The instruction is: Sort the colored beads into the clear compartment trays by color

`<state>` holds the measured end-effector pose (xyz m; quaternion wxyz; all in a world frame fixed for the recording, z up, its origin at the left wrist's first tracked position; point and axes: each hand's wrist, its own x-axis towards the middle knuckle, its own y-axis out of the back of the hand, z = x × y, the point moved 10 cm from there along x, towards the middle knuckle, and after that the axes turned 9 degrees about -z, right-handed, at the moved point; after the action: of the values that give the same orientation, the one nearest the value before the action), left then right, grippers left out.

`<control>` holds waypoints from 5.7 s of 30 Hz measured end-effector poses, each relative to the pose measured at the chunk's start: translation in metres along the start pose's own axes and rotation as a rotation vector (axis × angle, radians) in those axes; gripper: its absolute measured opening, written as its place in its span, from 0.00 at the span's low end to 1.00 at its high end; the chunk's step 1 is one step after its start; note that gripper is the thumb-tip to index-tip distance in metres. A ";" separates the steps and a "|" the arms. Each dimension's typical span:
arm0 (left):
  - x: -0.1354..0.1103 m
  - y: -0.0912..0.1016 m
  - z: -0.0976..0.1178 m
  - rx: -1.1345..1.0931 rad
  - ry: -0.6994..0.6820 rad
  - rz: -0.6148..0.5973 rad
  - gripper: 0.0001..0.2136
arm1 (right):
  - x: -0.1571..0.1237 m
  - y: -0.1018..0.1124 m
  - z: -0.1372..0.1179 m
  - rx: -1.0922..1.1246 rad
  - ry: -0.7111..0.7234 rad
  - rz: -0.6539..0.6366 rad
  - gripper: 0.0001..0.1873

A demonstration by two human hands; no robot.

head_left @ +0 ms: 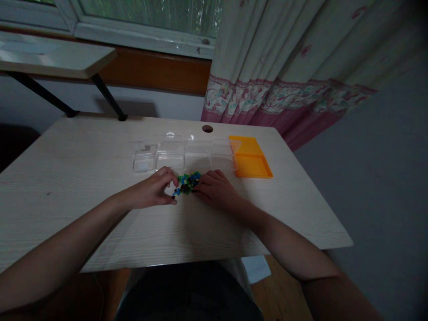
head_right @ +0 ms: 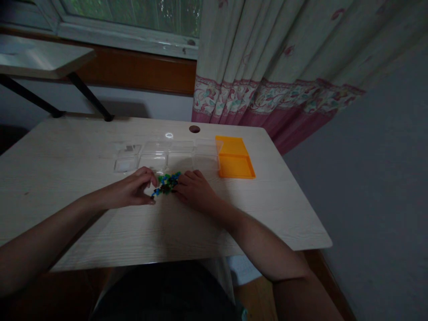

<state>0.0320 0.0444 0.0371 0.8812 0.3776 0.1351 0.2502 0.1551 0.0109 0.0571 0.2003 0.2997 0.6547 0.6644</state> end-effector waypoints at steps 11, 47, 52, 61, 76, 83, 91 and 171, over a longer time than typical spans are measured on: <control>0.002 0.001 -0.009 -0.072 0.016 -0.029 0.10 | 0.000 0.000 -0.001 -0.008 0.014 0.039 0.08; 0.006 -0.005 0.003 0.233 -0.016 0.061 0.11 | -0.004 0.012 0.009 0.152 0.008 0.169 0.09; 0.005 -0.008 0.010 0.251 -0.035 0.039 0.12 | -0.005 0.014 0.013 0.147 -0.016 0.195 0.09; 0.006 -0.010 0.017 0.266 -0.067 0.012 0.10 | -0.004 0.008 0.012 0.151 -0.002 0.176 0.09; 0.006 -0.010 0.018 0.241 -0.094 0.023 0.10 | -0.002 0.005 0.011 0.168 0.002 0.133 0.08; 0.006 -0.011 0.016 0.245 -0.074 0.028 0.10 | -0.002 0.007 0.009 0.164 0.013 0.151 0.08; 0.007 -0.012 0.016 0.259 -0.088 0.030 0.12 | -0.002 0.002 0.011 0.172 -0.003 0.121 0.07; -0.005 0.021 0.021 0.065 -0.092 0.391 0.11 | -0.035 0.030 0.122 0.177 -0.576 0.420 0.08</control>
<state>0.0299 0.0414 0.0671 0.8084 0.4360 0.0268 0.3945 0.2648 0.0776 0.0776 0.2092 0.6186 0.5506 0.5200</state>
